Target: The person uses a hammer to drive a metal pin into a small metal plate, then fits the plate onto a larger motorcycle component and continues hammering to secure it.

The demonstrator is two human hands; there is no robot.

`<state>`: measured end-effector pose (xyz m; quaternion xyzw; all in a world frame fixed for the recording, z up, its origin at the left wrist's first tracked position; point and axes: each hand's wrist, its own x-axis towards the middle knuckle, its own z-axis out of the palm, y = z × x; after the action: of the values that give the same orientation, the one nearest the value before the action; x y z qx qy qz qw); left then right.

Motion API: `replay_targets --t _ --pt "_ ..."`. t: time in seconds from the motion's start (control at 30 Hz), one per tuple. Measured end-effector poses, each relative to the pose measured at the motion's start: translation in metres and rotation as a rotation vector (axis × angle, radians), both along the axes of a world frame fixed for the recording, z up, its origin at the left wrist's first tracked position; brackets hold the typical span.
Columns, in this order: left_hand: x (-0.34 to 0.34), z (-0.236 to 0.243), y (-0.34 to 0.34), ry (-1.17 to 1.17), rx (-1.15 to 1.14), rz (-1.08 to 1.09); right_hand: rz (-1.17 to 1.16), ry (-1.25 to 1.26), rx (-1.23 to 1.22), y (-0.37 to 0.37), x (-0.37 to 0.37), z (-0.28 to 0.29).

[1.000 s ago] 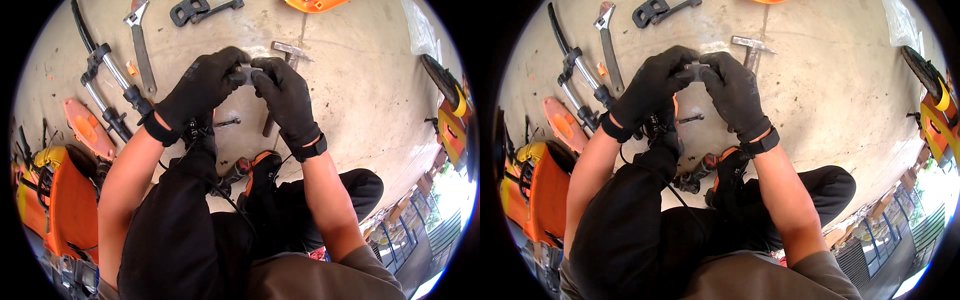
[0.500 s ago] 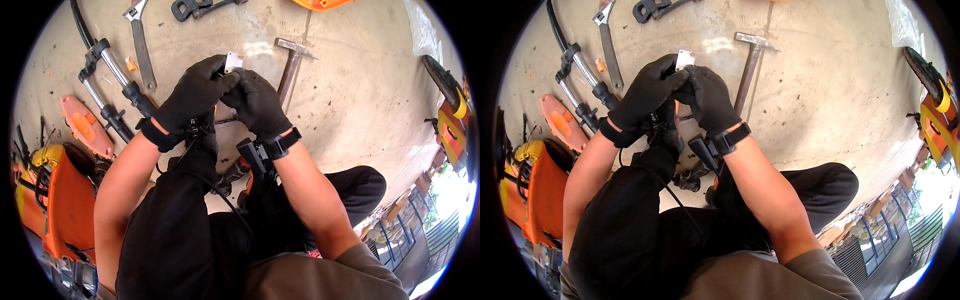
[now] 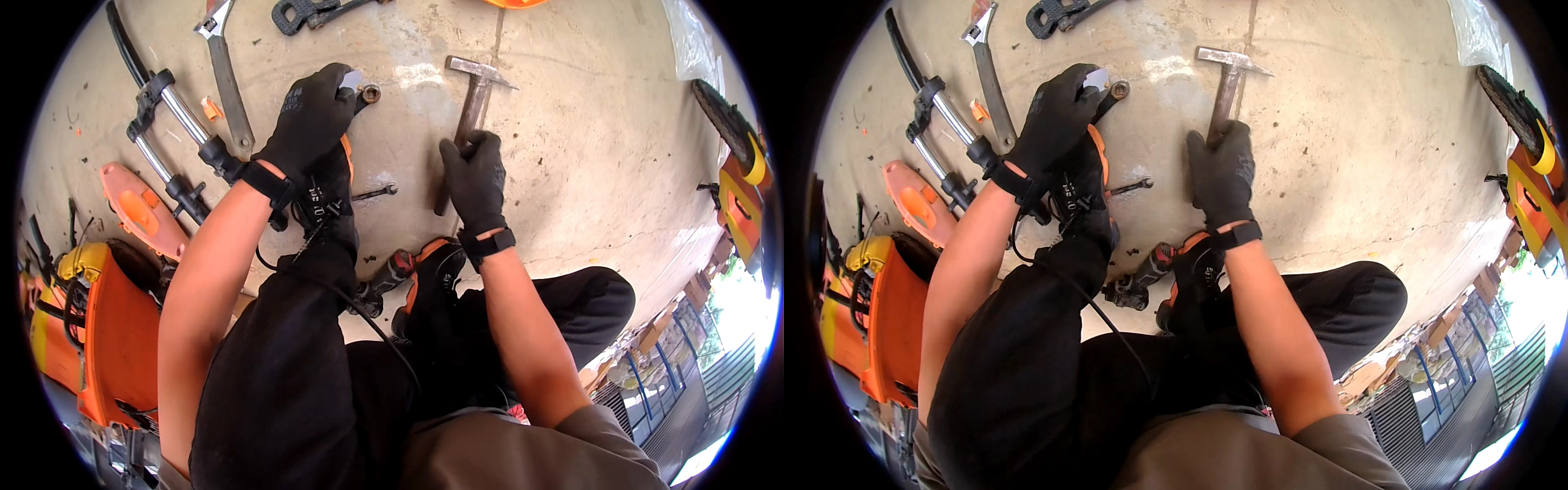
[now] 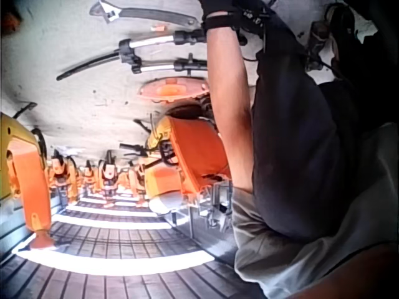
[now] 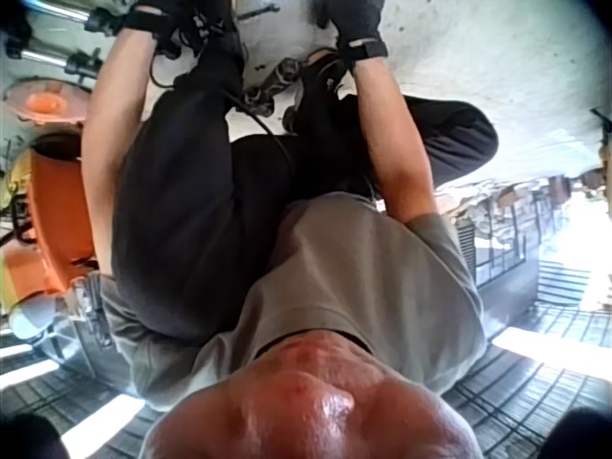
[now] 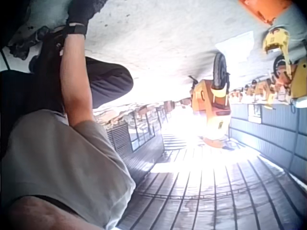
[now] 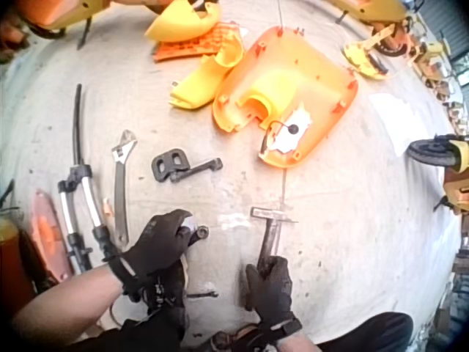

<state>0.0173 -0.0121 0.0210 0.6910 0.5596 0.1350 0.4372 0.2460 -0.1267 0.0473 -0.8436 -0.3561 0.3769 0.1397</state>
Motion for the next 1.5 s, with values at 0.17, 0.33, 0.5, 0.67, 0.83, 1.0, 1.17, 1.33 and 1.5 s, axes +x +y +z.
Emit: replay_targets --t 0.17,0.33,0.5,0.67,0.83,1.0,1.17,1.33,1.5 --pt "0.006 -0.012 0.002 -0.018 0.044 -0.049 0.097 -0.016 -0.168 -0.025 0.011 0.004" --pt "0.006 -0.014 0.006 0.023 0.021 -0.118 0.16 -0.091 -0.203 -0.023 0.014 -0.01" --pt "0.007 -0.021 0.0 0.015 0.09 -0.113 0.152 0.15 -0.291 -0.023 0.022 -0.016" --pt "0.007 -0.028 -0.004 0.036 0.144 -0.074 -0.873 1.035 -0.132 -0.011 -0.009 0.025" --pt "0.01 -0.021 -0.004 0.05 0.052 -0.055 -0.629 1.158 -0.113 -0.002 -0.003 0.048" --pt "0.01 -0.025 -0.014 0.057 0.092 -0.026 -0.19 0.559 -0.162 -0.015 -0.024 0.068" --pt "0.012 -0.021 -0.013 0.043 0.067 -0.053 0.1 0.303 -0.08 -0.036 -0.036 0.065" --pt "0.012 -0.026 -0.011 0.045 0.134 -0.098 0.167 0.278 0.059 -0.058 -0.036 0.044" --pt "0.013 -0.027 -0.007 0.062 0.096 -0.099 0.094 0.372 -0.026 -0.048 -0.039 0.046"
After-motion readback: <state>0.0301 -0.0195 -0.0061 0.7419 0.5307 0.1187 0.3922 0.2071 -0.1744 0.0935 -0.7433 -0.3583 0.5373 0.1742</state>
